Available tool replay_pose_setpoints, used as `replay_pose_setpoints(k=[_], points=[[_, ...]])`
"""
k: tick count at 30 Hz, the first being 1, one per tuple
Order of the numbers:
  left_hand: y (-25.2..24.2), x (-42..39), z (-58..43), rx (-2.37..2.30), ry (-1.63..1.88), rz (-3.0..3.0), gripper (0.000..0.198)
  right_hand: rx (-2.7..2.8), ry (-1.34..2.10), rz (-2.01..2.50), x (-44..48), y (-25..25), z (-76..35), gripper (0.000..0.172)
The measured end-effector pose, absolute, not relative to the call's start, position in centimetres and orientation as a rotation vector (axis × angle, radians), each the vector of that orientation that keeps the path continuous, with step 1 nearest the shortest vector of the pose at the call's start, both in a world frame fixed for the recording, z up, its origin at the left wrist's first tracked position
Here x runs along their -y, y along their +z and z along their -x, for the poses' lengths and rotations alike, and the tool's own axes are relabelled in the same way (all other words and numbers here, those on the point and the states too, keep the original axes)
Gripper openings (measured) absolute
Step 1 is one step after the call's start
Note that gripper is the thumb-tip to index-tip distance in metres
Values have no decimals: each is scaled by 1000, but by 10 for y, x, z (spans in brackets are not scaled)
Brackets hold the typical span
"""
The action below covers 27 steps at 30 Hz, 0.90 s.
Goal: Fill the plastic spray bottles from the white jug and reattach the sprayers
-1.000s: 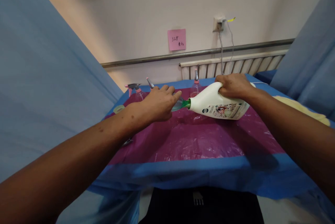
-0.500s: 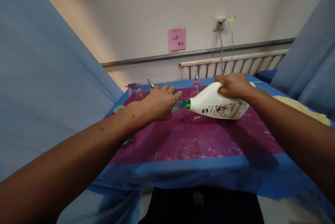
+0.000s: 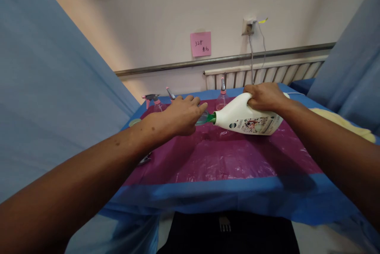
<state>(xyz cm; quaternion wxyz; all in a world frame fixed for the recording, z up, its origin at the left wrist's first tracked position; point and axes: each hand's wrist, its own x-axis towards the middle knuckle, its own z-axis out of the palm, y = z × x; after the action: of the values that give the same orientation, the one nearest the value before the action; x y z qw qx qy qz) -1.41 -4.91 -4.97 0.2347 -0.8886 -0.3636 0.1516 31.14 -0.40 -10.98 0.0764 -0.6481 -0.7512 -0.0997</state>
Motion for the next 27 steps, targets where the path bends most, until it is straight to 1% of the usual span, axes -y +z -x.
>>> replay_pose_setpoints(k=[8, 15, 23, 27], points=[[-51, 43, 14, 980, 387, 2455, 77, 2247, -291, 1929, 1, -112, -313, 34], [-50, 43, 10, 930, 432, 2409, 74, 2248, -289, 1929, 0, -112, -313, 33], [-39, 47, -6, 898, 473, 2382, 70, 2242, -295, 1948, 0, -112, -314, 37], [-32, 47, -15, 881, 510, 2381, 67, 2226, -285, 1953, -2, -113, -317, 36]])
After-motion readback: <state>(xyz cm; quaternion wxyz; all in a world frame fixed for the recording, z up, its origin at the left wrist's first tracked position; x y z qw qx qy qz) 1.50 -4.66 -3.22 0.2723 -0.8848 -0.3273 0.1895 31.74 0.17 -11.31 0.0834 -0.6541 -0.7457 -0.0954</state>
